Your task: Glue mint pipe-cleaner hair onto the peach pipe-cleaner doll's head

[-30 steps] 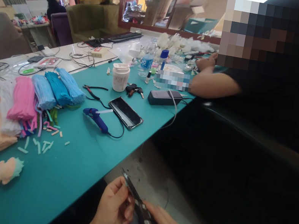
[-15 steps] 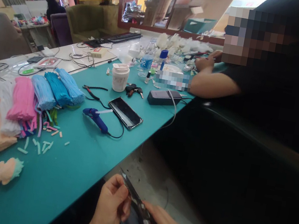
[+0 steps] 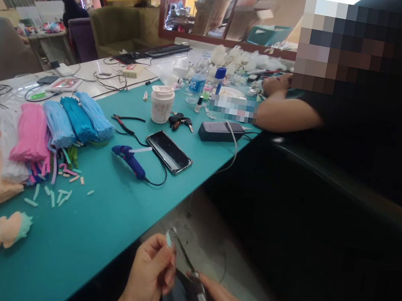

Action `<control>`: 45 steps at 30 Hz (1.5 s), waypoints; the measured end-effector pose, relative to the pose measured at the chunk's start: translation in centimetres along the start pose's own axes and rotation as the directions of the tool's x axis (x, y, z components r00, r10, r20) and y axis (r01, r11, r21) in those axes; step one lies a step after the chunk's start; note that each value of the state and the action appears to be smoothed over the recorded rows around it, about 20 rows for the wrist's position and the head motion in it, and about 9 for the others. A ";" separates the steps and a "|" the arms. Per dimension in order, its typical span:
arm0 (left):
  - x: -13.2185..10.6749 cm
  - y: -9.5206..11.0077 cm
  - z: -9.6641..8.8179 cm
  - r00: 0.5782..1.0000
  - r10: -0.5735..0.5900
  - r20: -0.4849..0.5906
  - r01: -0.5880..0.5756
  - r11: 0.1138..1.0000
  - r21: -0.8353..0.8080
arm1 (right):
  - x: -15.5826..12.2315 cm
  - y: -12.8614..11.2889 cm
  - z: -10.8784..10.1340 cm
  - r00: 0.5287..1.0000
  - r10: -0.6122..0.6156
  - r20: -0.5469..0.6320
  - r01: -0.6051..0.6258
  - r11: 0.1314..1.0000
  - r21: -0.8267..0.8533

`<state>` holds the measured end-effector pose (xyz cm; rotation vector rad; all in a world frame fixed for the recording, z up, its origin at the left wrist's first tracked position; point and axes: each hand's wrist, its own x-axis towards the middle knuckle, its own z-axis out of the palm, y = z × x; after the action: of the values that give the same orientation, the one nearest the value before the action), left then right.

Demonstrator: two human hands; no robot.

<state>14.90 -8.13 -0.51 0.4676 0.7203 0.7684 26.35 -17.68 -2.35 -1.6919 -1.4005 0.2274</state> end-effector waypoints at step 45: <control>-0.3 -0.3 0.0 0.999 -0.030 -0.034 0.027 0.996 -0.084 | -0.8 1.1 0.8 0.993 -0.121 0.003 0.120 0.990 -0.066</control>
<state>14.82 -8.55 -0.56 0.3683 0.7239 0.7785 26.35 -17.91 -3.93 -1.6537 -1.5184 0.1129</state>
